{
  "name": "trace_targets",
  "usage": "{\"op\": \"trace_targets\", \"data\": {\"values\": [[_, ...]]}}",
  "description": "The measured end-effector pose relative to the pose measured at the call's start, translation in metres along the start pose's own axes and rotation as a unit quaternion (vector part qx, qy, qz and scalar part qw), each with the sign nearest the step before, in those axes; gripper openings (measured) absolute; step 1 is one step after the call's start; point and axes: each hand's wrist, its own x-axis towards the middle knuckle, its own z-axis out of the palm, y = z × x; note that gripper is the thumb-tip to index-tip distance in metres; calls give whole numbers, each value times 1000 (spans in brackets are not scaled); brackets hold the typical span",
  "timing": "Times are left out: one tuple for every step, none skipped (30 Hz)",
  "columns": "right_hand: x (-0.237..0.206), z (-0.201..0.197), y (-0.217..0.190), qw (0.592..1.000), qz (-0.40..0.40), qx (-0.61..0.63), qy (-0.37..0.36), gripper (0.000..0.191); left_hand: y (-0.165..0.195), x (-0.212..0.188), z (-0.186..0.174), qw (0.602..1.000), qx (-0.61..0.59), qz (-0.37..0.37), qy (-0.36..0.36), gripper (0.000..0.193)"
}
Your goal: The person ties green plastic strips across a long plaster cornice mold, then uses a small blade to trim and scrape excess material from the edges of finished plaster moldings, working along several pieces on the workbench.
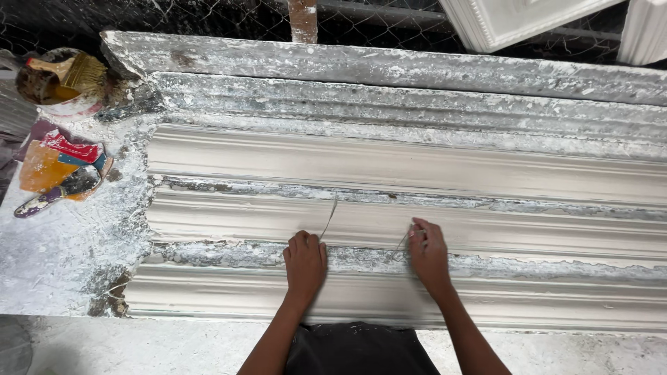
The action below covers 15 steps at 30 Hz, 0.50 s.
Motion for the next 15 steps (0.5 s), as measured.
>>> {"op": "trace_targets", "data": {"values": [[-3,5,-5,1000,1,19,-9,32,-1,-1,2,1000,4,6,1,17],[-6,10,-10,998,36,33,-36,33,-2,-2,4,1000,7,12,1,14],[-10,15,-14,994,71,47,-63,33,-3,-2,5,1000,6,22,11,15],[-14,21,-18,988,106,61,-90,34,-5,-2,5,999,5,34,20,18],[-17,26,-22,986,99,78,-113,34,-6,-2,5,999,5,44,30,22],[-21,31,-25,982,91,96,-135,34,-6,-1,4,998,-26,51,32,17],[-25,37,-28,978,83,113,-157,34,-6,-1,2,996,-56,58,33,12],[-27,42,-31,961,106,157,-200,37,-5,-1,-2,993,-87,64,36,6],[-29,47,-34,941,128,200,-241,41,-2,-1,-6,990,-120,74,1,9],[-30,52,-37,917,150,241,-282,45,1,-3,-11,984,-152,83,-34,11],[-31,57,-40,892,197,286,-291,46,6,-5,-18,976,-184,91,-69,14],[-30,61,-44,862,241,330,-301,47,12,-8,-26,975,-178,99,-86,16],[-28,66,-48,828,282,371,-312,48,20,-12,-34,975,-170,105,-100,17],[-26,70,-53,844,277,366,-278,48,27,-15,-44,975,-160,109,-111,19],[-22,74,-58,858,269,360,-249,49,36,-20,-55,972,-175,76,-135,13]]}}
